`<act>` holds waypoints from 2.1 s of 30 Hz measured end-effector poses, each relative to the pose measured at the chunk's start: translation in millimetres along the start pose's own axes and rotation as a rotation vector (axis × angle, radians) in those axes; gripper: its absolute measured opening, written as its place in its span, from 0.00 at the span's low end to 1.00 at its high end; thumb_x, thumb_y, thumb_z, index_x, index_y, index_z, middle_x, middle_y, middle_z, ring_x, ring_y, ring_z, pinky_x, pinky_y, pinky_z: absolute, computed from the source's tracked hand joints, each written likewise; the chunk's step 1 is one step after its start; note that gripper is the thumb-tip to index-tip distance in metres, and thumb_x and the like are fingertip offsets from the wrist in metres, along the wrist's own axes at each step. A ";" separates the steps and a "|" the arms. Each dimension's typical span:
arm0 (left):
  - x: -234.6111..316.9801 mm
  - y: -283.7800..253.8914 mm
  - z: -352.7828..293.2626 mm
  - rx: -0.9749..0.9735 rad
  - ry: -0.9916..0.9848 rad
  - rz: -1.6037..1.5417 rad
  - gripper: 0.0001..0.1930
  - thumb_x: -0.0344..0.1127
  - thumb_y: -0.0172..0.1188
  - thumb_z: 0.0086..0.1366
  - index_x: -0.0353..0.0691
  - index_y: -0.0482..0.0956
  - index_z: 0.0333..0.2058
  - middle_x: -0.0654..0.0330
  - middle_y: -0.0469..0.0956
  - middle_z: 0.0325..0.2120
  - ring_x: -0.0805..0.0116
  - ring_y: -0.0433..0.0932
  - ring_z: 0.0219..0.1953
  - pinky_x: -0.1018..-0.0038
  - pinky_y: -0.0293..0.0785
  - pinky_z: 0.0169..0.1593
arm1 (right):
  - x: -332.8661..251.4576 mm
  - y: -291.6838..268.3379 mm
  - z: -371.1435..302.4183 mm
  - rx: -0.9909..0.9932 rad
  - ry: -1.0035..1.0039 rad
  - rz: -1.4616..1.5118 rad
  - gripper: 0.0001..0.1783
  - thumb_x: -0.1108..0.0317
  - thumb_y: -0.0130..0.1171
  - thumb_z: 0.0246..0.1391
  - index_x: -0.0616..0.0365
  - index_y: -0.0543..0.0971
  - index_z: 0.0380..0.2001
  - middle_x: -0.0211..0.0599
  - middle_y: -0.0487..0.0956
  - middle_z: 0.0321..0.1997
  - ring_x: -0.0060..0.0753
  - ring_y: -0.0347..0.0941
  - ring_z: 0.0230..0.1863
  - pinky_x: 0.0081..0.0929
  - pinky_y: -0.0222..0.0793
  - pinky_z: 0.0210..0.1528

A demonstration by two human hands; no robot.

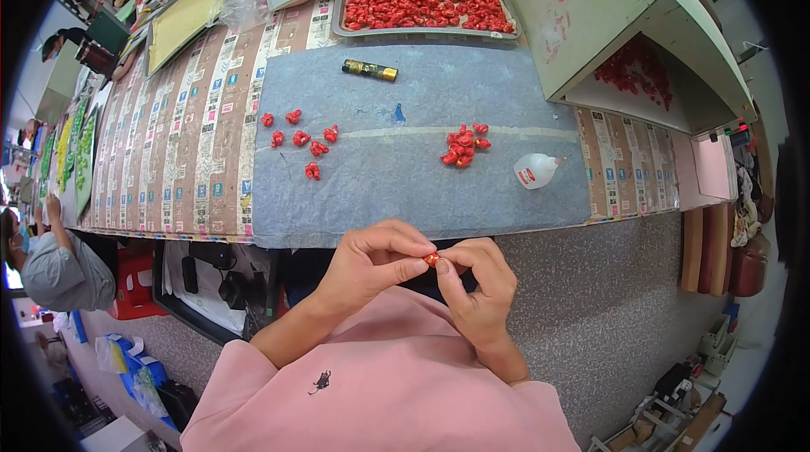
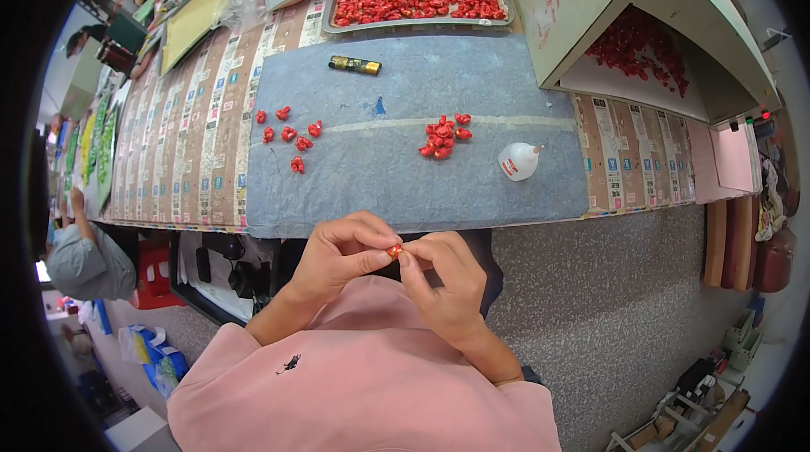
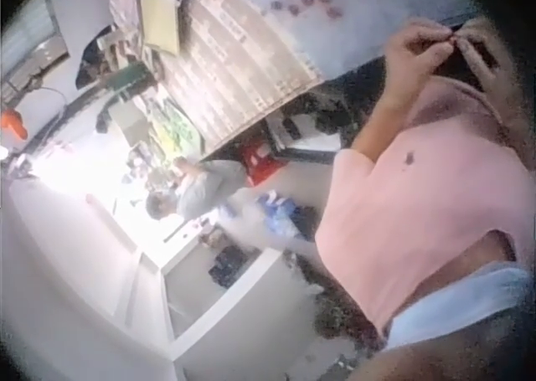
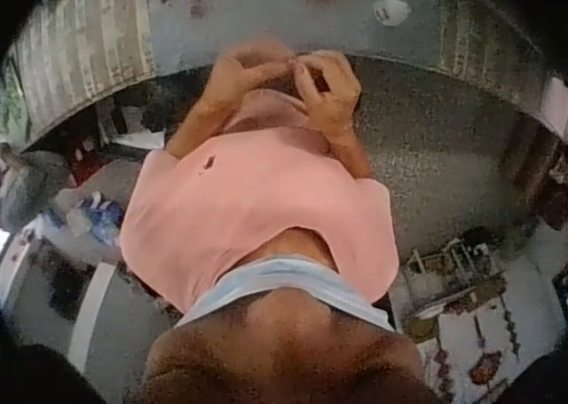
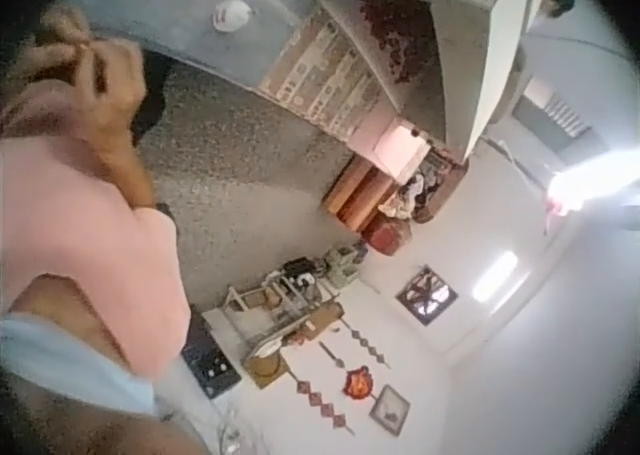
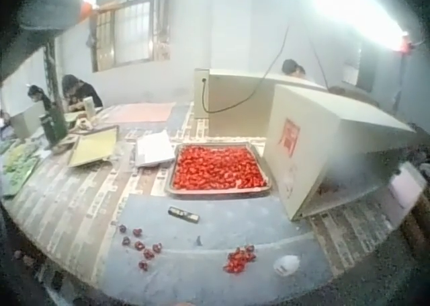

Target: The person assembles small red decorative pieces by hand, retrieving parts from a heating chamber and tray, applying adhesive from a squeeze bottle, and attaching the components together on the work surface.

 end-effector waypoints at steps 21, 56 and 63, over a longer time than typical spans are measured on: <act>8.2 -11.9 5.8 0.142 -0.263 -0.346 0.09 0.25 0.58 0.61 0.36 0.74 0.41 0.59 0.79 0.32 0.71 0.79 0.33 0.75 0.78 0.39 | 13.7 -4.2 3.0 -0.060 0.076 0.020 0.05 0.77 0.59 0.49 0.63 0.80 0.31 0.37 0.77 0.31 0.24 0.71 0.29 0.19 0.67 0.30; 57.4 -31.2 50.6 0.482 0.440 1.384 0.09 0.25 0.61 0.53 0.36 0.78 0.35 0.56 0.75 0.31 0.67 0.74 0.25 0.74 0.71 0.29 | 32.6 -32.4 4.8 0.087 0.125 0.011 0.05 0.77 0.59 0.50 0.62 0.80 0.32 0.36 0.77 0.31 0.24 0.72 0.28 0.19 0.67 0.30; 30.7 7.1 79.7 0.182 0.496 1.283 0.10 0.25 0.61 0.51 0.38 0.79 0.35 0.60 0.75 0.31 0.70 0.74 0.27 0.76 0.68 0.29 | 52.6 -60.1 12.5 0.327 0.092 -0.085 0.05 0.76 0.59 0.50 0.62 0.79 0.32 0.38 0.77 0.33 0.28 0.74 0.31 0.22 0.69 0.32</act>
Point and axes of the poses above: each hand's wrist, its own z-axis towards the middle knuckle, its own y-axis out of the palm, x = y × z, the point moved 1 cm from there along z, towards the middle knuckle
